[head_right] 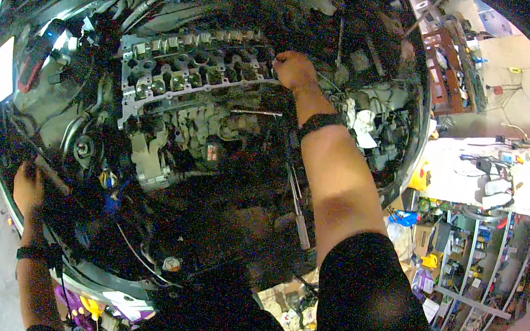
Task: Tighten or adjust bolts on a car's cylinder head using a torque wrench.
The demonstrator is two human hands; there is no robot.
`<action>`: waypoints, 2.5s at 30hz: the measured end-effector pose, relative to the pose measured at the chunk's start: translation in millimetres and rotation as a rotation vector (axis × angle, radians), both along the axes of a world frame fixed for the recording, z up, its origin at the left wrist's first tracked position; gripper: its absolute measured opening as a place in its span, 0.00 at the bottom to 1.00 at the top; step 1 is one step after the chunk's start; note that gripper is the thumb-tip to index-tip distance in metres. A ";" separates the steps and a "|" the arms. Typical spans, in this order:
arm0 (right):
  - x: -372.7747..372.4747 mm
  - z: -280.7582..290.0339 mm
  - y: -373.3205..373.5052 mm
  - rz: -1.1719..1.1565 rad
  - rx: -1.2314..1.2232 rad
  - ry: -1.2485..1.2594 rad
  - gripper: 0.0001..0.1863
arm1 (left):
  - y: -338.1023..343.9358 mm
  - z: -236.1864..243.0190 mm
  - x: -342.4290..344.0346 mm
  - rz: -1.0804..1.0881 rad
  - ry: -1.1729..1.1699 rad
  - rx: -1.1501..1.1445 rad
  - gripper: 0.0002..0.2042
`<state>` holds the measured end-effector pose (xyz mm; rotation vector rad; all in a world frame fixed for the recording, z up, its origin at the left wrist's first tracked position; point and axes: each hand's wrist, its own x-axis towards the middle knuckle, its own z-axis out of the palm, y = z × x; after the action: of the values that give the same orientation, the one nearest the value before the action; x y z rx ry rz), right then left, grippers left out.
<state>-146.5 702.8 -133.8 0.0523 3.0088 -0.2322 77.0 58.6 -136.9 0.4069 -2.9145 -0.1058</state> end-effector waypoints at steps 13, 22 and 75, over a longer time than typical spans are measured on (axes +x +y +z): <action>-48.2 -59.0 -3.0 -0.030 0.283 -0.023 0.15 | 3.5 1.7 -1.7 0.016 -0.067 0.033 0.10; -26.9 -4.4 -52.8 0.181 -0.213 0.294 0.16 | 2.2 -1.3 1.4 -0.032 0.008 -0.049 0.11; -19.2 -41.3 -155.7 0.335 -0.040 0.040 0.15 | 4.5 4.2 1.3 -0.002 -0.002 -0.047 0.12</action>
<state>-165.7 547.1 -175.1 -0.4612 2.9870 -0.2603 78.3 63.1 -132.7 0.3969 -2.9134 -0.0366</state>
